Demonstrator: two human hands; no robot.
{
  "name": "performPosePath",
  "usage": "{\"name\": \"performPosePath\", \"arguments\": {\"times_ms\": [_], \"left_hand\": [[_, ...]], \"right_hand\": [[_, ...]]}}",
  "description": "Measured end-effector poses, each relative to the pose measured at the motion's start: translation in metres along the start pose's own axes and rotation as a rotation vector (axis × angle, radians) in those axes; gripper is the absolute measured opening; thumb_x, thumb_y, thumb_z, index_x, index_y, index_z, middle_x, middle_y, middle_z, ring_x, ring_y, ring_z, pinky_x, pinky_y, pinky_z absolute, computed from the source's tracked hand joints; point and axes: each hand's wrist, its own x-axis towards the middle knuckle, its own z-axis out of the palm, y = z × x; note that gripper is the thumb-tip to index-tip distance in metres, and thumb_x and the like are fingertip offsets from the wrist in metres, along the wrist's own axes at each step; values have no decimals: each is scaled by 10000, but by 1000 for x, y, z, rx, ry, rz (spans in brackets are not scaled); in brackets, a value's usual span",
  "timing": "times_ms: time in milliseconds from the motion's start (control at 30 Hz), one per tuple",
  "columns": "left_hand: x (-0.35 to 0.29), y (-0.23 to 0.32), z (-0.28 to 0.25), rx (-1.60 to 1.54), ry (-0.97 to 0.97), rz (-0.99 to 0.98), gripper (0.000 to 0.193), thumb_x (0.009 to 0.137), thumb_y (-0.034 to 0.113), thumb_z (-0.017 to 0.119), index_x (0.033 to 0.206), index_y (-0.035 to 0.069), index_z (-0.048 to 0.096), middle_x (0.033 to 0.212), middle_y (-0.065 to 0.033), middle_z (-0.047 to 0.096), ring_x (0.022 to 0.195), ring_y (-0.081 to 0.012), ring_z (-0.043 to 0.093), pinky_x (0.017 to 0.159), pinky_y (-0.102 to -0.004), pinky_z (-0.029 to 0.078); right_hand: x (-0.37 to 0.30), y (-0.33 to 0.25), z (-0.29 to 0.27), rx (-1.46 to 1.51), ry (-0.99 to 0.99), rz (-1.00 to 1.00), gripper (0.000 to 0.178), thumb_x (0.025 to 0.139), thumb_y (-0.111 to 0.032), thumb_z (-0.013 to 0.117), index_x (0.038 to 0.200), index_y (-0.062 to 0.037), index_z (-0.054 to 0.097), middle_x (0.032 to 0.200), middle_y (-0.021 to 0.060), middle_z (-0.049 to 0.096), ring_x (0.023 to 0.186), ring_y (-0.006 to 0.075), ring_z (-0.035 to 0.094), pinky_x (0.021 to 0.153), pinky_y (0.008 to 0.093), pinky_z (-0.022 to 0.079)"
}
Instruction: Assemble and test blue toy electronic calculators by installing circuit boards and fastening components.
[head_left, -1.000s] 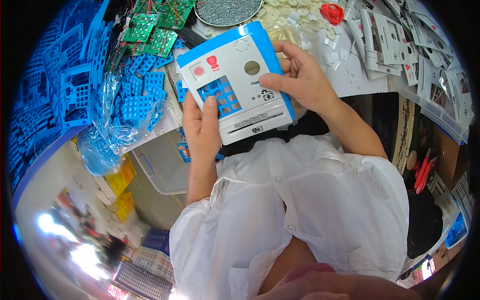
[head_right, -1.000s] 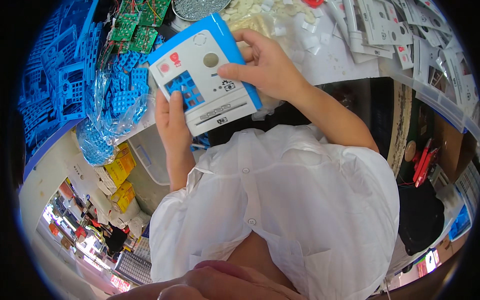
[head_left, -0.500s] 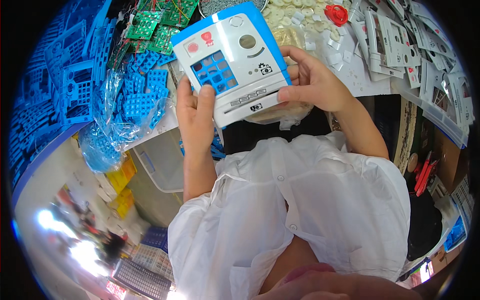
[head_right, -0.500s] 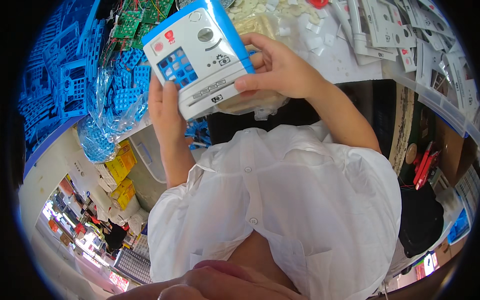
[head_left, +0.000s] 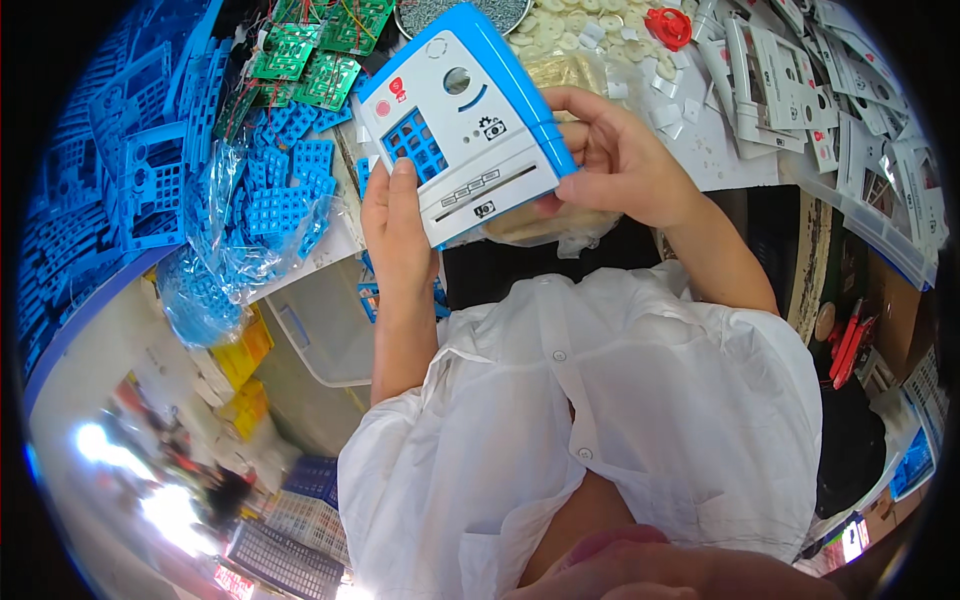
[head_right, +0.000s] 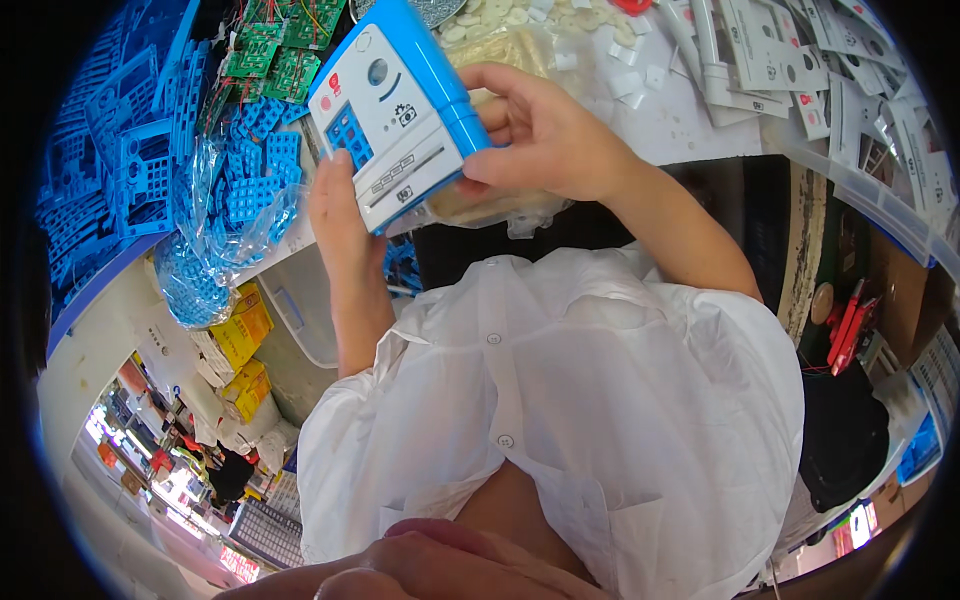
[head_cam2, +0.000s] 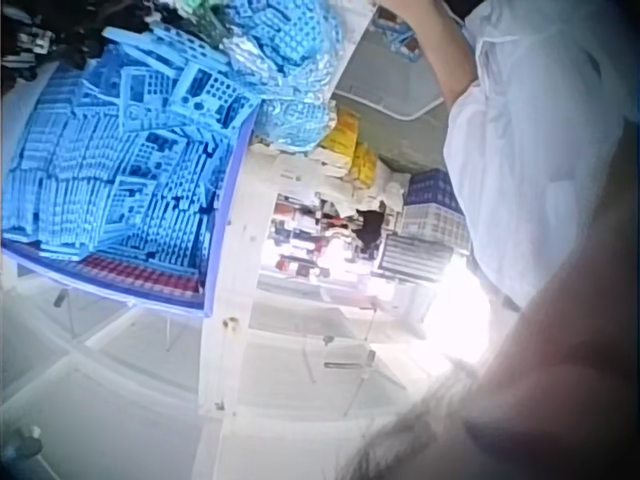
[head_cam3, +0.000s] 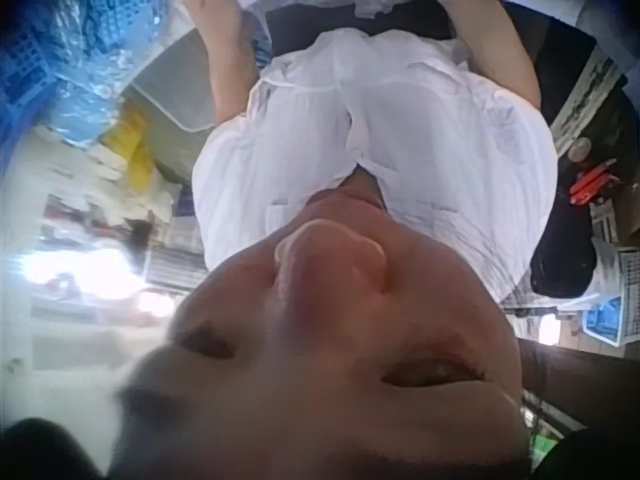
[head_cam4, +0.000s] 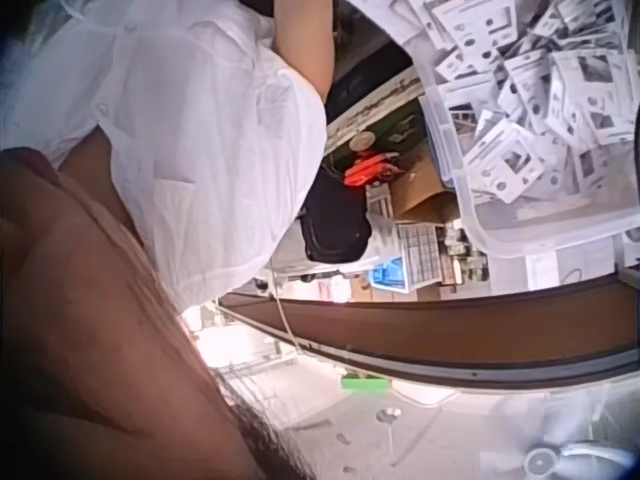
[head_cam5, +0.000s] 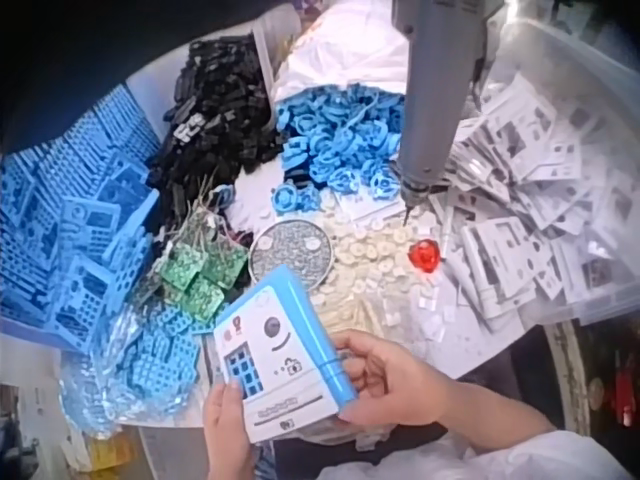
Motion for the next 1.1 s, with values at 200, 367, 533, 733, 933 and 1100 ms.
{"name": "performPosePath", "arguments": {"times_ms": [200, 367, 533, 733, 933, 1100], "left_hand": [[3, -9, -2, 15, -25, 63, 353, 1095, 168, 459, 1374, -33, 536, 1215, -127, 697, 1056, -158, 680, 917, -299, 534], [0, -11, 3, 76, 10, 110, 350, 1098, 175, 453, 1362, -39, 537, 1221, -130, 692, 1062, -156, 674, 931, -304, 524], [-1, -14, 8, 72, 35, 174, 344, 1099, 166, 435, 1353, -45, 533, 1213, -137, 684, 1067, -159, 668, 937, -299, 517], [-7, -23, 7, -89, -29, 100, 502, 1025, 137, 501, 1479, -40, 381, 1365, -166, 583, 1203, -209, 597, 1028, -341, 476], [-23, -21, 9, -71, -129, 128, 1369, 680, -39, 781, 1616, 73, -211, 1669, -173, 114, 1508, -327, 266, 1208, -460, 327], [-33, -12, 18, 23, -148, 133, 1512, 615, -28, 878, 1607, 145, -250, 1649, -172, 144, 1471, -315, 317, 1190, -466, 361]], "right_hand": [[-5, 8, 15, -88, 116, -69, 616, 892, 32, 579, 1470, 45, 368, 1196, 144, 679, 970, 161, 691, 847, 321, 613], [-5, 23, 23, -112, 189, -220, 575, 945, 6, 526, 1491, 57, 352, 1216, 126, 645, 937, 137, 661, 827, 313, 615], [-4, 40, 32, -105, 256, -323, 546, 1004, -35, 460, 1525, 57, 323, 1242, 133, 625, 934, 134, 649, 839, 321, 620], [1, 48, 31, -379, 291, -449, 527, 1030, -86, 453, 1526, 49, 336, 1230, 125, 620, 997, 157, 668, 878, 324, 612], [-1, 44, 40, -767, 310, -620, 627, 868, -75, 635, 1459, 37, 455, 871, 123, 667, 632, 207, 628, 621, 320, 535], [-2, 39, 46, -833, 298, -727, 638, 865, -79, 655, 1456, 50, 452, 912, 137, 683, 651, 223, 649, 626, 333, 545]]}}
